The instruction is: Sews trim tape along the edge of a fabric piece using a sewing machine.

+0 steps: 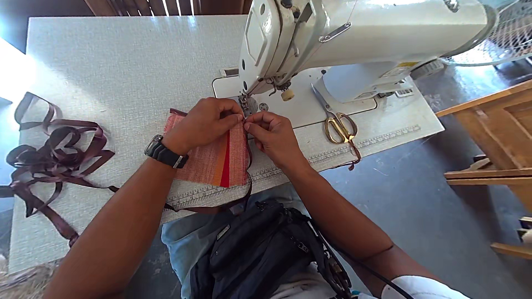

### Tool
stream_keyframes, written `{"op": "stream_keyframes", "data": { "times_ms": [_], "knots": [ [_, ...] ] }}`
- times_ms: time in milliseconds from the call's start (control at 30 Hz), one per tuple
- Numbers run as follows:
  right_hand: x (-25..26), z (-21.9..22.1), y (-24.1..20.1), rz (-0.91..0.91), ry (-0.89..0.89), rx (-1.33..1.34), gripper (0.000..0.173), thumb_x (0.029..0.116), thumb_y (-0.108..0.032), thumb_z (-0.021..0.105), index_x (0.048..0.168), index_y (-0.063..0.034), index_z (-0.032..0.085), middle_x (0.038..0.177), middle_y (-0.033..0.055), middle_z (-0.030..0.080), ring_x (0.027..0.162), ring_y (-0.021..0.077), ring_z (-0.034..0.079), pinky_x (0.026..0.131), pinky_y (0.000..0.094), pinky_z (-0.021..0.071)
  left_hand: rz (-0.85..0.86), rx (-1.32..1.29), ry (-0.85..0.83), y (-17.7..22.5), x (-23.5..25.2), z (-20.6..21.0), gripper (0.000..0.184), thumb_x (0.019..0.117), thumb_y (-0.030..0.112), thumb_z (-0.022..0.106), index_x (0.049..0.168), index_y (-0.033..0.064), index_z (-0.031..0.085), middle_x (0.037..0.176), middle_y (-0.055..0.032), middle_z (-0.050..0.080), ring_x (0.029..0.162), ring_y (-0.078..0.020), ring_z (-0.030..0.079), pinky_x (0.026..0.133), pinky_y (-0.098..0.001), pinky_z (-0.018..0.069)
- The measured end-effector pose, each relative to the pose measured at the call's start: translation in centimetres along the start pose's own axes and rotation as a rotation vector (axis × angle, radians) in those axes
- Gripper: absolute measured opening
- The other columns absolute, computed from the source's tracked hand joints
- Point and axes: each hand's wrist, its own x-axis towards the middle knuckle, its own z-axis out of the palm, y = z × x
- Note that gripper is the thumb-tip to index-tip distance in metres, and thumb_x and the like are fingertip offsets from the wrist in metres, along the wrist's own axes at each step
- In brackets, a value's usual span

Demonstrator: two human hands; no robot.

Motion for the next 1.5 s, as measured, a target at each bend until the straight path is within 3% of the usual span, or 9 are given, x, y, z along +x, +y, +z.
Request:
{"op": "stream_keyframes", "data": {
  "times_ms": [267,467,567,833,1033,1367,1500],
  "knots": [
    [0.0,0.0,-0.2,0.093,-0.016,0.076,0.011,0.1011,-0.013,0.067,0.107,-0.0066,0.072,0.079,0.0069,0.068,0.047,0.0081,0.048,0.041,0.0184,0.0371,-0.004,0.016,-0.025,0.4,-0.2,-0.4,0.018,0.1051,0.023,0.058,0.108,0.0162,0.074,0.084,0.006,0.071,0.072,-0.0022,0.064,0.067,-0.0235,0.0543],
    [0.2,0.1,-0.2,0.107,-0.024,0.103,0.011,0.101,-0.013,0.067,0.107,-0.0051,0.072,0.079,0.0073,0.068,0.048,0.0079,0.048,0.041,0.0185,0.0372,-0.067,-0.021,-0.082,0.6,-0.4,-1.0,0.009,0.1015,0.02,0.065,0.103,0.0133,0.071,0.081,0.0025,0.072,0.067,-0.0069,0.068,0.062,-0.0265,0.06],
    [0.6,0.3,-0.3,0.128,-0.02,0.148,0.011,0.0993,-0.009,0.068,0.106,-0.0015,0.072,0.079,0.0075,0.068,0.049,0.0075,0.049,0.042,0.0191,0.0391,-0.08,-0.016,-0.087,0.6,-0.3,-0.9,0.01,0.1019,0.02,0.064,0.103,0.0131,0.071,0.079,0.0025,0.071,0.065,-0.007,0.067,0.061,-0.0269,0.058],
    [-0.1,0.6,-0.4,0.103,-0.028,0.112,0.011,0.0991,-0.01,0.069,0.108,-0.0038,0.072,0.079,0.0074,0.069,0.048,0.0081,0.048,0.041,0.0188,0.037,-0.106,-0.1,-0.058,0.5,-0.3,-0.6,0.01,0.1021,0.018,0.063,0.101,0.0115,0.07,0.078,0.0009,0.071,0.064,-0.0084,0.066,0.058,-0.0269,0.057],
    [0.4,0.3,-0.3,0.129,-0.021,0.131,0.015,0.1025,-0.012,0.064,0.109,-0.0016,0.074,0.08,0.0073,0.069,0.049,0.0077,0.049,0.042,0.0191,0.0396,-0.119,-0.103,-0.053,0.3,-0.2,-0.6,0.01,0.1021,0.018,0.063,0.1,0.0101,0.07,0.078,-0.0005,0.071,0.063,-0.0096,0.068,0.058,-0.0281,0.0592],
    [0.1,0.5,-0.3,0.093,-0.021,0.095,0.02,0.1043,-0.022,0.063,0.106,-0.0054,0.075,0.074,0.0078,0.065,0.046,0.0091,0.046,0.04,0.0197,0.0375,-0.14,-0.107,-0.056,0.5,-0.2,-0.5,0.01,0.102,0.02,0.064,0.1,0.0111,0.07,0.077,-0.0001,0.071,0.062,-0.01,0.068,0.057,-0.0284,0.059],
    [0.6,0.6,-0.1,0.112,-0.023,0.096,0.016,0.1023,-0.016,0.066,0.103,-0.003,0.075,0.075,0.0062,0.067,0.048,0.0083,0.049,0.042,0.0204,0.0397,-0.138,-0.104,-0.062,0.6,-0.2,-0.5,0.011,0.1019,0.019,0.065,0.101,0.0099,0.07,0.077,-0.0006,0.07,0.061,-0.0102,0.067,0.056,-0.0282,0.0588]
  ]
}}
